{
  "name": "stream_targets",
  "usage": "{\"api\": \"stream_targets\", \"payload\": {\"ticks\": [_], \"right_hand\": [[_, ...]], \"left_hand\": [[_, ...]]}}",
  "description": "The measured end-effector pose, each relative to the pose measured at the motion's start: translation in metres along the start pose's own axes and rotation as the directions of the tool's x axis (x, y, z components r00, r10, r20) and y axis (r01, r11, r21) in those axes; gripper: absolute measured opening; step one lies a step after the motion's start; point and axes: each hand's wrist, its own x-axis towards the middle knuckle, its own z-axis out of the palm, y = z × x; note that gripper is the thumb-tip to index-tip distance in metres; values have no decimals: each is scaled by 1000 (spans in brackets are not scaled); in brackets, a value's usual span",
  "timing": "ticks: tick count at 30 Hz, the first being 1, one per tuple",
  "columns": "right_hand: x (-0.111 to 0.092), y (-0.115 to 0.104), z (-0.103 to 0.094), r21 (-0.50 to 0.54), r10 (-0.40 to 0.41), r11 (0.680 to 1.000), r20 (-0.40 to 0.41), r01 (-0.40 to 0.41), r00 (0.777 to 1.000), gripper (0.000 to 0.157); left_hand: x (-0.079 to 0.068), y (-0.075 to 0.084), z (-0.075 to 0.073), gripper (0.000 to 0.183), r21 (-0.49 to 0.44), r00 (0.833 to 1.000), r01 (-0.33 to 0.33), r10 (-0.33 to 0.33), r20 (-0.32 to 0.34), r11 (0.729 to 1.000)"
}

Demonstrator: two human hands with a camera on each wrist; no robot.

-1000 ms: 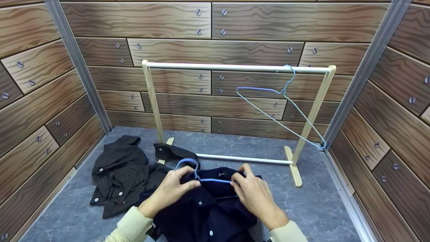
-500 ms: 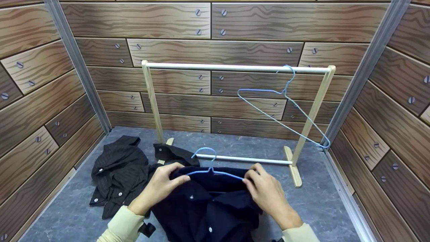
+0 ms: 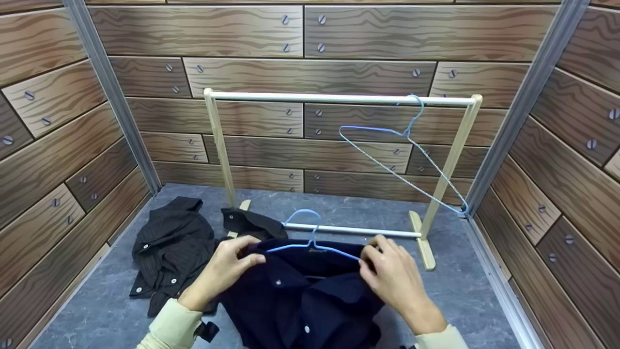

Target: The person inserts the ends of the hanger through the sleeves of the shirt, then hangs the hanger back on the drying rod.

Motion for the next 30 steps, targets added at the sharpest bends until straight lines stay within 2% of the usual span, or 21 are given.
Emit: {"api": "stream_targets", "payload": {"ticks": [4, 8, 12, 15, 19, 21, 23, 25, 27, 29, 30], "right_hand": [[-2, -2, 2, 76, 12, 997, -2, -12, 1000, 20], [-3, -8, 6, 156, 30, 987, 1, -29, 1000, 23], [-1, -12, 10, 171, 36, 985, -19, -32, 999, 24], [0, -10, 10, 155, 25, 988, -56, -16, 998, 23], [2, -7, 6, 182, 63, 982, -100, -44, 993, 20], [3, -5, 4, 206, 98, 976, -111, -73, 989, 20], [3, -3, 2, 224, 118, 970, -113, -91, 987, 21], [4, -2, 0, 240, 128, 965, -90, -103, 988, 22], [4, -2, -1, 279, 147, 952, -50, -127, 988, 22], [3, -2, -2, 354, 186, 918, 15, -179, 982, 27], [2, -2, -3, 398, 216, 890, 56, -221, 975, 31]], "left_hand": [[0, -2, 1, 33, 13, 999, -21, 21, -24, 1000], [-1, -2, 2, 30, -17, 999, -30, 29, -41, 999], [-2, -3, 4, 27, -43, 998, -40, 39, -39, 998], [-2, -4, 4, 30, -73, 1000, -24, 24, -4, 997], [-3, -7, 1, 35, -101, 996, 15, -5, 91, 995], [-5, -11, 0, 31, -84, 992, 5, 6, 129, 996], [-7, -15, -1, 22, -49, 990, -30, 37, 135, 998], [-7, -18, 0, 15, -30, 992, -71, 73, 104, 997], [-7, -21, 0, 13, -18, 993, -105, 106, 43, 994], [-6, -23, 0, 13, -25, 993, -118, 117, -23, 993], [-5, -24, 0, 12, -29, 991, -122, 121, -52, 992]]}}
